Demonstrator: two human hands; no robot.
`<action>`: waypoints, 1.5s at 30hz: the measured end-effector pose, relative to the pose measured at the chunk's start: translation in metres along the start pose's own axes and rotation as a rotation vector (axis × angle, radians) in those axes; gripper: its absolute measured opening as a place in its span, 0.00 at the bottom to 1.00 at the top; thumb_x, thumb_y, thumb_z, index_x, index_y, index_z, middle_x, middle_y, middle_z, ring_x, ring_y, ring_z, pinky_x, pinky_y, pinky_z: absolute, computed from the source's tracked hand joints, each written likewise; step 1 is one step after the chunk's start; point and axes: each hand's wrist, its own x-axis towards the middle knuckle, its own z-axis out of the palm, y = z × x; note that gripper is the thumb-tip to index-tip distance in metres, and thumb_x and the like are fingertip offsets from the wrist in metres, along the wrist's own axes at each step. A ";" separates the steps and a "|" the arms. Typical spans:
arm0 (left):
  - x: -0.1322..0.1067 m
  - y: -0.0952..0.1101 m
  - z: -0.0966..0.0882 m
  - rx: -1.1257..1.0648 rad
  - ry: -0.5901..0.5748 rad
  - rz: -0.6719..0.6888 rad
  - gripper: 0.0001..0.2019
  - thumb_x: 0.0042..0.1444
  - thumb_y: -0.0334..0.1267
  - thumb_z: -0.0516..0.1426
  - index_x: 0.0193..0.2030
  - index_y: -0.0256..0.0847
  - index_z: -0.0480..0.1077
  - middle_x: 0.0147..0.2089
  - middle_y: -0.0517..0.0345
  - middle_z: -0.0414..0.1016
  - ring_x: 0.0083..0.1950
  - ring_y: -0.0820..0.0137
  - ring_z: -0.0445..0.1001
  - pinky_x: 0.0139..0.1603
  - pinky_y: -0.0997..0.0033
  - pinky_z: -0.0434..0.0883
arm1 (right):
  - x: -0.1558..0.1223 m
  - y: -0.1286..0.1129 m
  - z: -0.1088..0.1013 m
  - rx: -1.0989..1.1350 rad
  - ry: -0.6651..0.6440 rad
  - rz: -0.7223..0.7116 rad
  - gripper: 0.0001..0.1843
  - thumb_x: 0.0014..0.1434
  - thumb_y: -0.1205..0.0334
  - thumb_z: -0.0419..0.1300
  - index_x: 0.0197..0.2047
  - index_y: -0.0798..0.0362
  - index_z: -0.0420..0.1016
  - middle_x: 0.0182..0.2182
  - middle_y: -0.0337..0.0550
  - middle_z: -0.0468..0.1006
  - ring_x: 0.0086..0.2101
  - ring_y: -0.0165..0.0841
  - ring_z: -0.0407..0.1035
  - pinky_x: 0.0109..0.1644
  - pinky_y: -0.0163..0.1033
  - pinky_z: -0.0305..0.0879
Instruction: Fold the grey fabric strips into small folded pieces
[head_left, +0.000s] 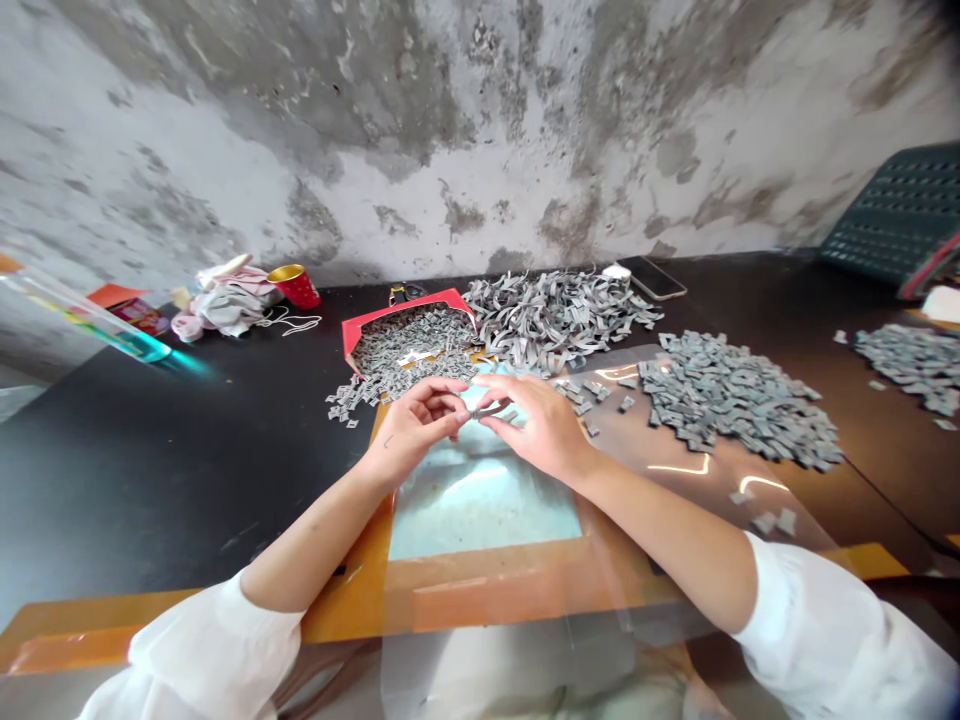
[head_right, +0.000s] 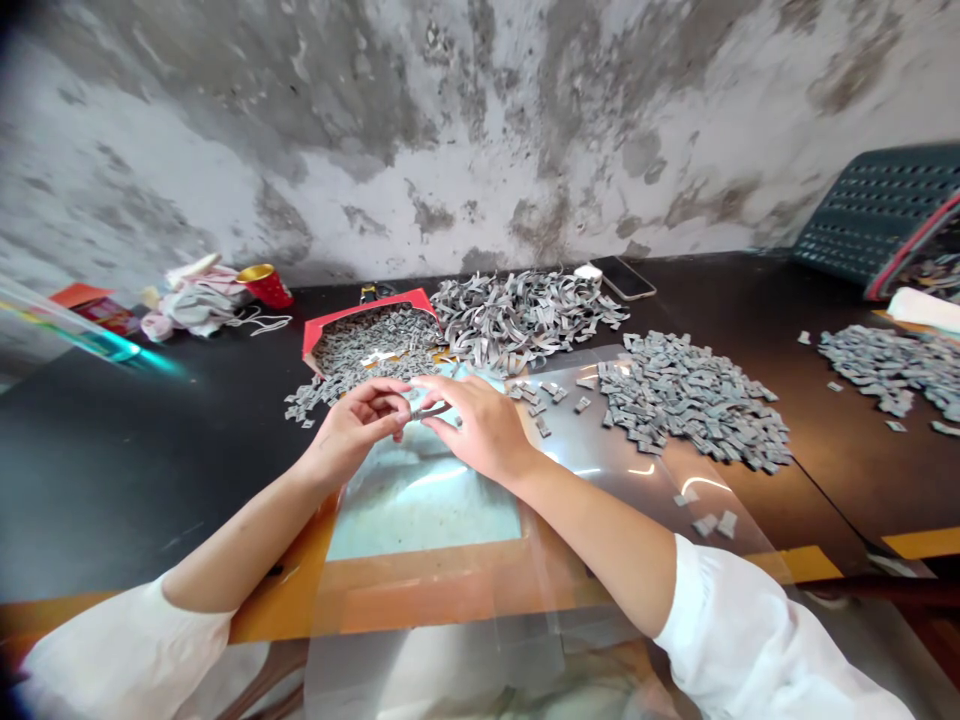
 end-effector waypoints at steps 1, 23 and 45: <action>0.000 0.000 0.000 0.005 -0.002 -0.003 0.17 0.51 0.37 0.65 0.47 0.38 0.69 0.32 0.58 0.72 0.32 0.73 0.71 0.29 0.76 0.71 | 0.001 0.001 0.000 -0.004 -0.003 -0.002 0.18 0.60 0.60 0.61 0.54 0.45 0.70 0.44 0.40 0.80 0.44 0.35 0.71 0.53 0.42 0.64; 0.002 -0.010 -0.010 -0.013 -0.097 0.078 0.06 0.50 0.37 0.66 0.32 0.38 0.75 0.33 0.57 0.72 0.35 0.73 0.71 0.37 0.73 0.69 | 0.003 0.004 0.000 0.052 0.017 -0.075 0.09 0.56 0.57 0.65 0.42 0.46 0.81 0.37 0.37 0.82 0.38 0.33 0.70 0.46 0.40 0.65; 0.001 -0.006 -0.006 -0.063 -0.095 -0.209 0.15 0.47 0.38 0.67 0.36 0.39 0.66 0.26 0.64 0.75 0.25 0.77 0.73 0.30 0.78 0.72 | 0.003 0.007 0.003 0.028 0.101 -0.133 0.10 0.53 0.60 0.68 0.41 0.43 0.83 0.33 0.41 0.80 0.38 0.36 0.62 0.43 0.41 0.65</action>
